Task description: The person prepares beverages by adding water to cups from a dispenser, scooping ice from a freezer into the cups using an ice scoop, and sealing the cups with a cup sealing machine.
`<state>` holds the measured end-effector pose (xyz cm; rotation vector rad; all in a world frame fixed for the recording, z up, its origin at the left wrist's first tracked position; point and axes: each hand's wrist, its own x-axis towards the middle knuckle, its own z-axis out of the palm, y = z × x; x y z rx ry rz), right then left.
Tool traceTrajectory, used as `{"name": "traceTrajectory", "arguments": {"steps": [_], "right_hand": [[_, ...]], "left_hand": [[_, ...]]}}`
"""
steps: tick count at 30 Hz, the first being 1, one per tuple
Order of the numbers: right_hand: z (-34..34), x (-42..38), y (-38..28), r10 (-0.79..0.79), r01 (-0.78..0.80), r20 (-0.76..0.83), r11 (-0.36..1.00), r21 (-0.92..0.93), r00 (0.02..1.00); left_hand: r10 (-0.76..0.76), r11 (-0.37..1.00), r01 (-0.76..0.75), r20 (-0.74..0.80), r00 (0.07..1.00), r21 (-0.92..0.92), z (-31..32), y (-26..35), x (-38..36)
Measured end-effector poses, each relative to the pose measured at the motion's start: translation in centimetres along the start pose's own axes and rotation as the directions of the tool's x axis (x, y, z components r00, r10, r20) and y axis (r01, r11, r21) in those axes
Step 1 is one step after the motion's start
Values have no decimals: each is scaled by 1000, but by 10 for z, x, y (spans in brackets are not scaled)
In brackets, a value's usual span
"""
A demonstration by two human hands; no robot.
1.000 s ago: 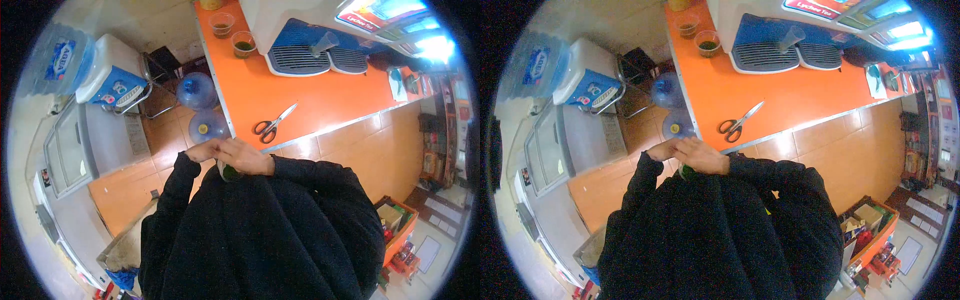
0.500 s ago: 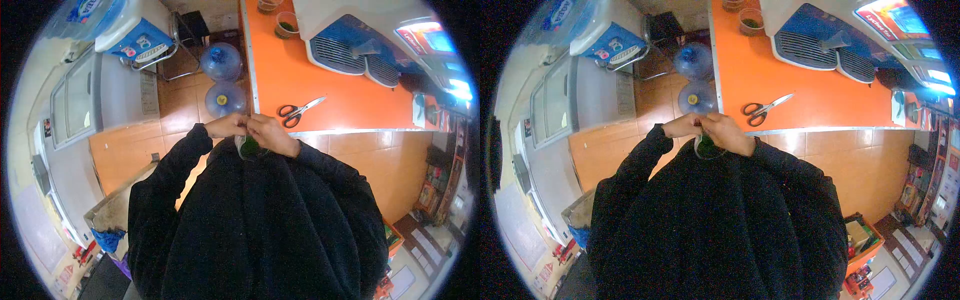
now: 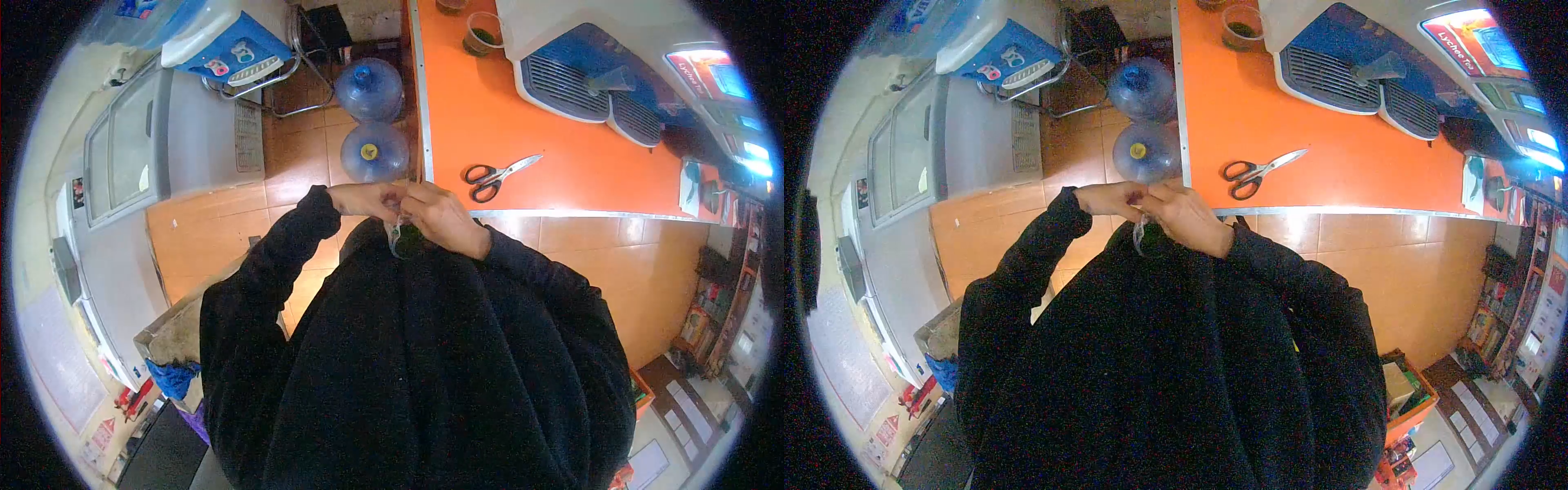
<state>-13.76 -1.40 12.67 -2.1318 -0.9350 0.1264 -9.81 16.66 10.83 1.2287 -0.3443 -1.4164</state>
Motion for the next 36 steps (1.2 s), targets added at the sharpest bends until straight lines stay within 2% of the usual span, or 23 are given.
{"name": "traceTrajectory", "arguments": {"steps": [1,3,7,10,12,13,15,19,21,22,24,25,27,28,30,31,33,34,36], "right_hand": [[-1,1,0,-35,35,-10,999,-6,999],[0,2,-1,-71,70,-18,997,-14,997],[-1,4,-2,-24,28,-34,994,108,999],[-1,5,1,6,-2,-24,988,153,1000],[1,6,5,23,-21,-12,986,167,1000],[4,6,8,19,-15,-22,985,170,1000],[6,8,12,17,-11,-34,984,175,999],[8,8,16,70,-60,-27,963,263,997],[10,8,15,101,-90,-18,948,306,995],[10,9,13,103,-95,-10,943,318,995],[10,12,12,101,-95,-1,939,329,995],[9,14,12,77,-74,2,951,300,997],[9,16,13,52,-51,4,961,270,999],[9,16,13,50,-45,-13,965,260,999],[8,16,14,51,-42,-29,966,254,998],[8,17,14,43,-32,-38,967,254,998],[8,18,16,34,-21,-48,967,253,998],[8,18,19,58,-40,-53,955,295,997],[12,18,23,82,-58,-58,940,337,995]], "left_hand": [[0,1000,0,2,1000,-2,-5,-5,4],[-35,991,15,147,988,133,-14,-14,12],[67,972,-89,108,992,216,-6,-2,9],[51,959,-57,30,998,277,3,11,1],[30,944,20,-148,989,329,4,6,0],[29,944,22,-149,988,329,4,2,0],[200,843,-54,-220,955,535,6,-4,-1],[224,844,-42,-281,933,535,8,0,-9],[23,924,78,-260,965,373,6,7,-15],[22,926,79,-262,965,370,3,4,-14],[180,833,-89,-116,977,546,-4,2,-10],[181,832,-88,-118,976,547,-5,7,-10],[-8,855,89,-160,987,511,-4,19,-9],[-9,854,90,-160,987,513,-2,19,-8],[93,874,13,-194,977,485,2,17,-7],[89,875,15,-193,977,483,0,10,-6],[274,759,-80,-205,940,646,-5,-2,-4],[273,759,-79,-206,940,646,-7,-5,-5],[68,926,36,-259,963,375,-9,-8,-7]]}}
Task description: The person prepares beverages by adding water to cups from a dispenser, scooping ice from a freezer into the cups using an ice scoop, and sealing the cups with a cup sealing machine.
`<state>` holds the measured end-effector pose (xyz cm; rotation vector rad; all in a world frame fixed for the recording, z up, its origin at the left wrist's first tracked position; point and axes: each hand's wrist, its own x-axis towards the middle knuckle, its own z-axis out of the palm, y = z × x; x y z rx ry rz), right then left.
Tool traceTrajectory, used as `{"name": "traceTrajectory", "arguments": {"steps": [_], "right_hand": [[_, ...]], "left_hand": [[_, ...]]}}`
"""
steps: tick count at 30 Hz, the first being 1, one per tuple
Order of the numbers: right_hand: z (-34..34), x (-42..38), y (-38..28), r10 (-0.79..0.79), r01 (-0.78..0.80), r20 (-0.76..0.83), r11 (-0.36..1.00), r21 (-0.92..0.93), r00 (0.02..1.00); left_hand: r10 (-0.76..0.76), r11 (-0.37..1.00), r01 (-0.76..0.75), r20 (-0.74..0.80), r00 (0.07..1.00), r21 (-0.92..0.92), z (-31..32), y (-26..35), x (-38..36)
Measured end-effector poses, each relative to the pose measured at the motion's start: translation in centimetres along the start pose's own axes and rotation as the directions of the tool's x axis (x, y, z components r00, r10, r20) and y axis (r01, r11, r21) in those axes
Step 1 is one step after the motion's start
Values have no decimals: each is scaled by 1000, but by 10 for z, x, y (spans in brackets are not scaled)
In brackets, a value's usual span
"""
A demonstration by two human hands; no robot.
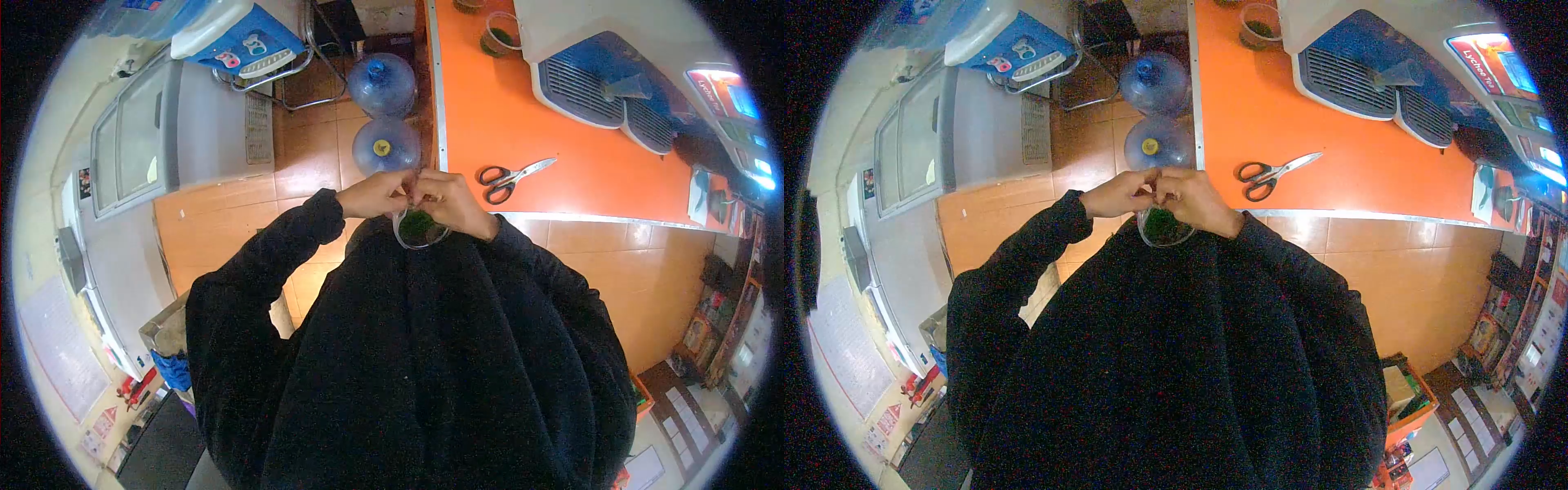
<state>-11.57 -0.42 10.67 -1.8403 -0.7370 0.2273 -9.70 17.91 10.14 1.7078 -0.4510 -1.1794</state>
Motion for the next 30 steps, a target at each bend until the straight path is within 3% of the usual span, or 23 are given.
{"name": "traceTrajectory", "arguments": {"steps": [1,3,5,7,9,11,12,13,14,15,17,20,22,23,25,29,30], "right_hand": [[2,-1,2,44,-44,-13,999,31,999],[1,-1,1,92,-90,-26,994,61,995],[-2,2,-7,234,-233,7,967,101,972],[-4,2,-4,241,-241,2,968,67,970],[-8,-1,-5,252,-252,-7,967,32,968],[-16,-4,-9,297,-291,13,944,-156,955],[-16,-5,-7,297,-292,11,943,-159,955],[-14,-8,-5,236,-235,-14,954,-188,972],[-13,-11,-4,175,-179,-37,959,-218,984],[-15,-11,-7,179,-183,-40,958,-220,983],[-20,-8,-15,321,-316,38,942,-112,946],[-20,-10,-9,353,-353,25,936,-4,935],[-18,-15,1,399,-402,50,914,56,916],[-17,-17,6,442,-448,78,886,115,894],[-16,-20,12,452,-460,87,870,176,888],[-21,-19,4,557,-568,138,753,332,819],[-21,-19,4,558,-568,136,754,331,819]], "left_hand": [[-1,1000,1,1,1000,1,0,-3,0],[143,952,-116,79,987,-282,3,-11,1],[134,933,-84,122,984,-349,4,-16,3],[126,911,-46,170,977,-410,7,-24,6],[151,860,-102,58,987,-501,20,-43,17],[167,797,-172,-62,984,-579,34,-57,30],[170,762,-211,-125,977,-612,39,-55,33],[74,643,-200,-200,977,-740,52,-48,32],[76,642,-198,-196,978,-741,54,-51,34],[166,682,-316,-281,945,-660,57,-55,37],[264,706,-430,-354,897,-563,61,-63,41],[221,645,-392,-331,917,-656,62,-58,35],[204,651,-210,-98,974,-729,48,-37,17],[205,650,-211,-99,974,-730,40,-35,13],[241,840,-100,202,949,-533,25,-34,9],[321,895,-222,210,924,-388,32,-30,15],[270,927,-209,167,948,-311,30,-16,9]]}}
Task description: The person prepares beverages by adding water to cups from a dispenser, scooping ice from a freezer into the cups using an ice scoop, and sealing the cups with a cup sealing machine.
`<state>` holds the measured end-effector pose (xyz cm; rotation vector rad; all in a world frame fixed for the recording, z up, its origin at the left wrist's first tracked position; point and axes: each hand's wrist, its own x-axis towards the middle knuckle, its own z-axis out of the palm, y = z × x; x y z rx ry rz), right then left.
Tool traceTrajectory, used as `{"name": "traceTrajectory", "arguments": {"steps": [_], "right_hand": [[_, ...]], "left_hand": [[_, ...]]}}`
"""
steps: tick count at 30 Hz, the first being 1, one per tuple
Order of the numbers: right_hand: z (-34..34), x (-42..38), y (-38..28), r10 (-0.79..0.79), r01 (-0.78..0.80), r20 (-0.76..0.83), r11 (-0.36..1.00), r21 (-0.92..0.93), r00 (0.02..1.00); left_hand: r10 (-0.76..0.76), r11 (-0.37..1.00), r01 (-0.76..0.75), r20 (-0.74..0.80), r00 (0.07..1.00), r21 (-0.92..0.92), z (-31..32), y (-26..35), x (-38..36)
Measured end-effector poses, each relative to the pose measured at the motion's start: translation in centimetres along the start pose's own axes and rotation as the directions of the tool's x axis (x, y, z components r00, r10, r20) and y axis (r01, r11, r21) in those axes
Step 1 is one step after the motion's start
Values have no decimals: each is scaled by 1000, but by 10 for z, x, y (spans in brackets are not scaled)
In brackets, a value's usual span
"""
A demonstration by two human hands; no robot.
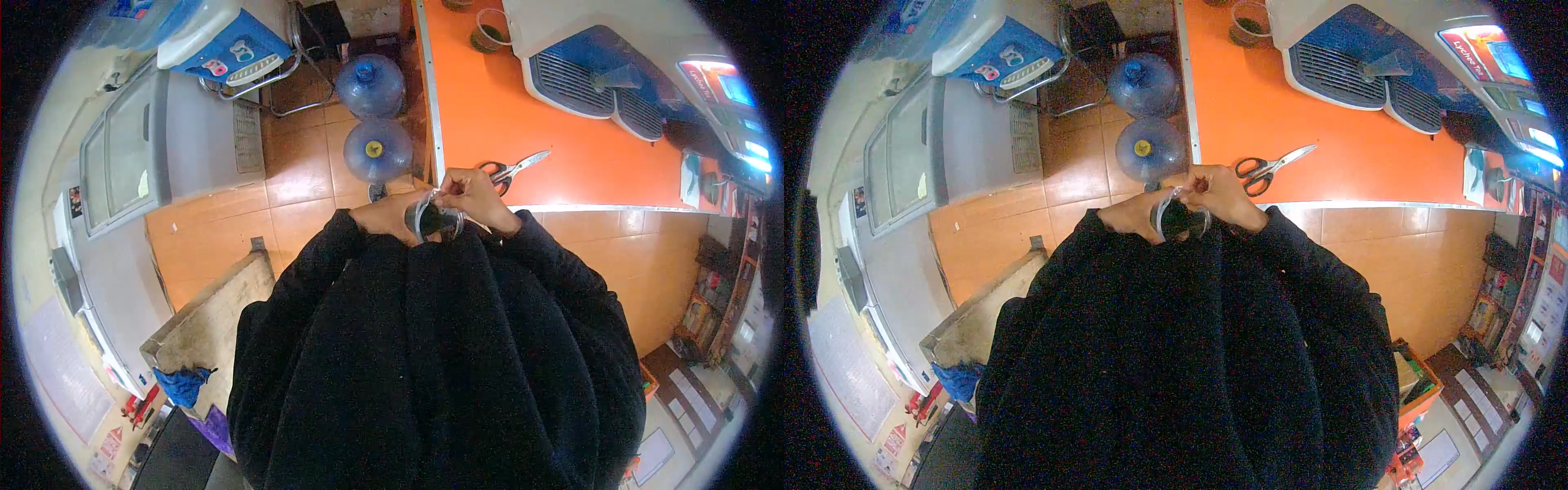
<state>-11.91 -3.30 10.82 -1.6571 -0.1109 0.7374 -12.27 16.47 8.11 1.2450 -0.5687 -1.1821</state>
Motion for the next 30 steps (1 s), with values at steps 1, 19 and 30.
{"name": "traceTrajectory", "arguments": {"steps": [1,19,30], "right_hand": [[0,-1,1,-12,12,-24,999,-35,1000],[12,1,-28,-413,427,153,729,-535,898],[10,5,-26,-508,589,298,696,-410,808]], "left_hand": [[-34,997,39,-61,998,74,3,7,-1],[48,996,-61,191,980,60,-15,-14,16],[-71,998,68,216,974,17,-23,-6,4]]}}
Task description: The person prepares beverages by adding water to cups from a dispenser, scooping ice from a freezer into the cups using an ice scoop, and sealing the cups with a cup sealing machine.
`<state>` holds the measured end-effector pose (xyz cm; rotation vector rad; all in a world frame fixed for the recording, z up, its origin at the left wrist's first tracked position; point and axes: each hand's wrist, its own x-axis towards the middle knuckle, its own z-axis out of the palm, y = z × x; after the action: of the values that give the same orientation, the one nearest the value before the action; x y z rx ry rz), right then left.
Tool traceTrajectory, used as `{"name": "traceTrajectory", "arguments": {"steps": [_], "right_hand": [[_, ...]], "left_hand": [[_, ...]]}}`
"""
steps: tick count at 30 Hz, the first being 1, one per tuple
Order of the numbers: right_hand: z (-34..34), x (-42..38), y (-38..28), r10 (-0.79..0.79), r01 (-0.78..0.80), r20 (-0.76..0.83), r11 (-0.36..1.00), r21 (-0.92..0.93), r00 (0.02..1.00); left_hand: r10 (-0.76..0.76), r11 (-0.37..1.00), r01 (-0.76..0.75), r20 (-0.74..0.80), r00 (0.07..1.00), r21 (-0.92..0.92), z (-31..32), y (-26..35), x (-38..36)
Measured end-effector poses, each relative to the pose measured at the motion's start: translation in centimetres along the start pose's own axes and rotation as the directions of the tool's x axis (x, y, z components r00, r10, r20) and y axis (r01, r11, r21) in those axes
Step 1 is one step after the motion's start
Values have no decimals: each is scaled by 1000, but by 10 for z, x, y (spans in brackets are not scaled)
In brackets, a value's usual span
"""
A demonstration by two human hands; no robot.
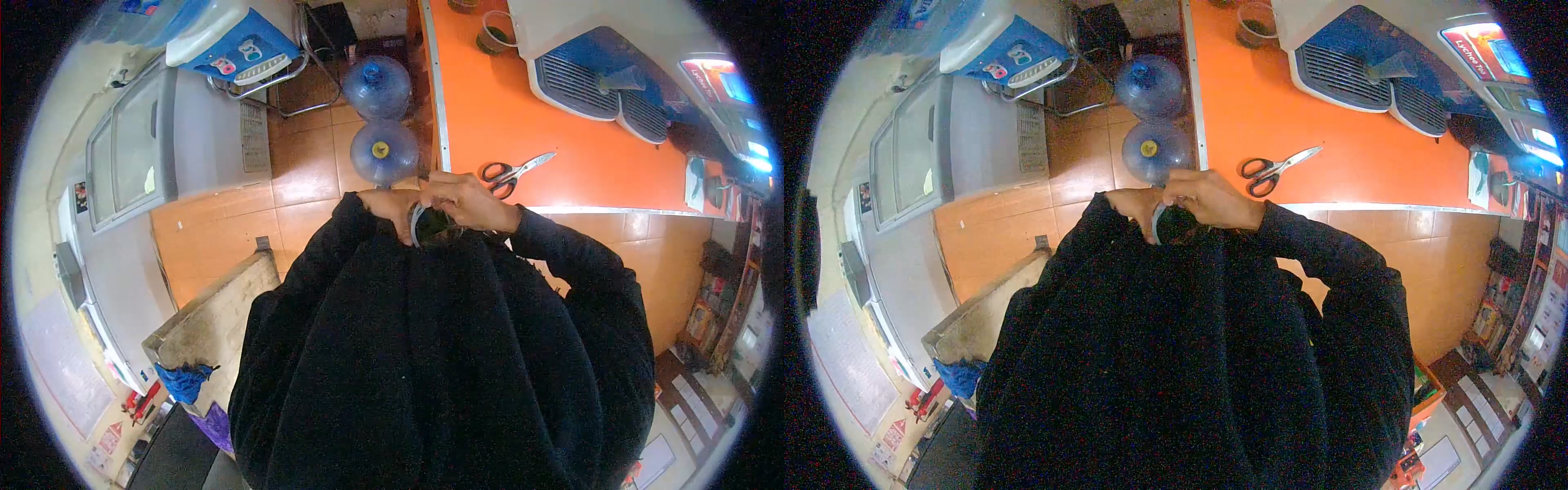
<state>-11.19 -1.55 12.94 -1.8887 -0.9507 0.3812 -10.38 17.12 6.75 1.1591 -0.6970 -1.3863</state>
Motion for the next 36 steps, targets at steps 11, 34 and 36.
{"name": "traceTrajectory", "arguments": {"steps": [11,34,36], "right_hand": [[7,2,4,112,-105,-53,986,129,992],[6,9,-5,91,-88,37,994,-65,995],[5,10,-4,54,-47,36,984,-172,998]], "left_hand": [[26,988,-79,-359,933,-134,22,30,-17],[77,990,-122,-462,884,-68,27,-9,-7],[74,991,-116,-476,876,-60,30,-16,-1]]}}
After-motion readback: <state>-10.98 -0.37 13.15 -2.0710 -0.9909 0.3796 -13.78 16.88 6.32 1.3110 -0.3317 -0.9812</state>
